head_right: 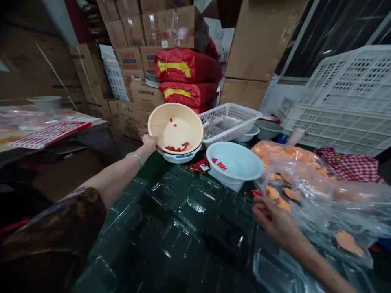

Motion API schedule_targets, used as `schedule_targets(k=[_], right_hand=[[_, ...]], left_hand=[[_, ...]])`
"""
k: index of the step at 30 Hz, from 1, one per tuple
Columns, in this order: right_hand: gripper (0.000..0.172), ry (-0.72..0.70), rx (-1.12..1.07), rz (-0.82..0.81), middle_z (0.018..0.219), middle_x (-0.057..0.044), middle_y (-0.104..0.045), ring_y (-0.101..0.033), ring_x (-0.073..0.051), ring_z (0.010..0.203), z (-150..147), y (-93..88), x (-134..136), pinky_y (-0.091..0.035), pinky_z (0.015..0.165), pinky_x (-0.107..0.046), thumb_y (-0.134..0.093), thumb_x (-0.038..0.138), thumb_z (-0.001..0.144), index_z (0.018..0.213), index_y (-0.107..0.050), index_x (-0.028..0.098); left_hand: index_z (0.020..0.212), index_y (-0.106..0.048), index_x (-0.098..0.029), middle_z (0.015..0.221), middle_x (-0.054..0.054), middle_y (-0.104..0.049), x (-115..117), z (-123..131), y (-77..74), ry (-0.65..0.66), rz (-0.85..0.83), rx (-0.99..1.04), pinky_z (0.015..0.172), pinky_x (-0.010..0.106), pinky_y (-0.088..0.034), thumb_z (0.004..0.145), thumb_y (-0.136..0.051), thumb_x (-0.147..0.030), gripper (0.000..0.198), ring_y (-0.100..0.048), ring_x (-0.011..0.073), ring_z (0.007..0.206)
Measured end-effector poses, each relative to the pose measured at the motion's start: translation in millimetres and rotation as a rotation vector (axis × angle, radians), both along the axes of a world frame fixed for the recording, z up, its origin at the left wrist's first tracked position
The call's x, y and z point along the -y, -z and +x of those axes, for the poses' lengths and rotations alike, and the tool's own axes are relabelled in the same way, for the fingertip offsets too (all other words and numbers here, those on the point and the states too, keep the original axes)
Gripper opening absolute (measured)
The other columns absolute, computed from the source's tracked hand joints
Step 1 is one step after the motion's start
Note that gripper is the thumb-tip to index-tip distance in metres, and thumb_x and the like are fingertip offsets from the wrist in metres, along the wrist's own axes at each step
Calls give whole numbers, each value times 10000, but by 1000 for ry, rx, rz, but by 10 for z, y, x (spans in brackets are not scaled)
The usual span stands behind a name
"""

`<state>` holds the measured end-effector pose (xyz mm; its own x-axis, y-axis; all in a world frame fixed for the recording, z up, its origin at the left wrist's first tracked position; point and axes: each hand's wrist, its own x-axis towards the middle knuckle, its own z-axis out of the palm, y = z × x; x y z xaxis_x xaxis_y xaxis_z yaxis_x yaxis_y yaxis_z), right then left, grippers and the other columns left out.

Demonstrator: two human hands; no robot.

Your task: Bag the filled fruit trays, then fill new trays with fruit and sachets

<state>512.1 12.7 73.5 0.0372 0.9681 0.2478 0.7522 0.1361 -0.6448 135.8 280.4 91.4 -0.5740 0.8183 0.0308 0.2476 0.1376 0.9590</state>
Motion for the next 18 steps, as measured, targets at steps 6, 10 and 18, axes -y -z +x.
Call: schedule_targets(k=[6,10,18], right_hand=[[405,51,-493,-385,816,-36,-608,-612,-152,584,-527,-147,-396,-442,424,-245,-533,490,741,992,-445,185],[306,-102,-589,-687,764,-2,-583,-586,-114,548,-904,-184,-387,-404,405,-204,-523,432,743,898,-475,173],[386,-215,-780,-853,761,15,-555,-584,-114,549,-1580,-125,-435,-414,396,-201,-587,402,719,1003,-453,178]], left_hand=[[885,-601,-104,760,94,-618,87,-22,-305,20,55,131,532,381,-507,675,-558,-121,215,-613,255,717],[815,-604,-125,636,30,-595,253,568,-540,272,132,232,513,305,-494,639,-513,-123,198,-586,173,608],[550,-583,-153,454,14,-542,476,1957,-195,660,-105,246,442,277,-448,607,-567,-134,62,-556,171,448]])
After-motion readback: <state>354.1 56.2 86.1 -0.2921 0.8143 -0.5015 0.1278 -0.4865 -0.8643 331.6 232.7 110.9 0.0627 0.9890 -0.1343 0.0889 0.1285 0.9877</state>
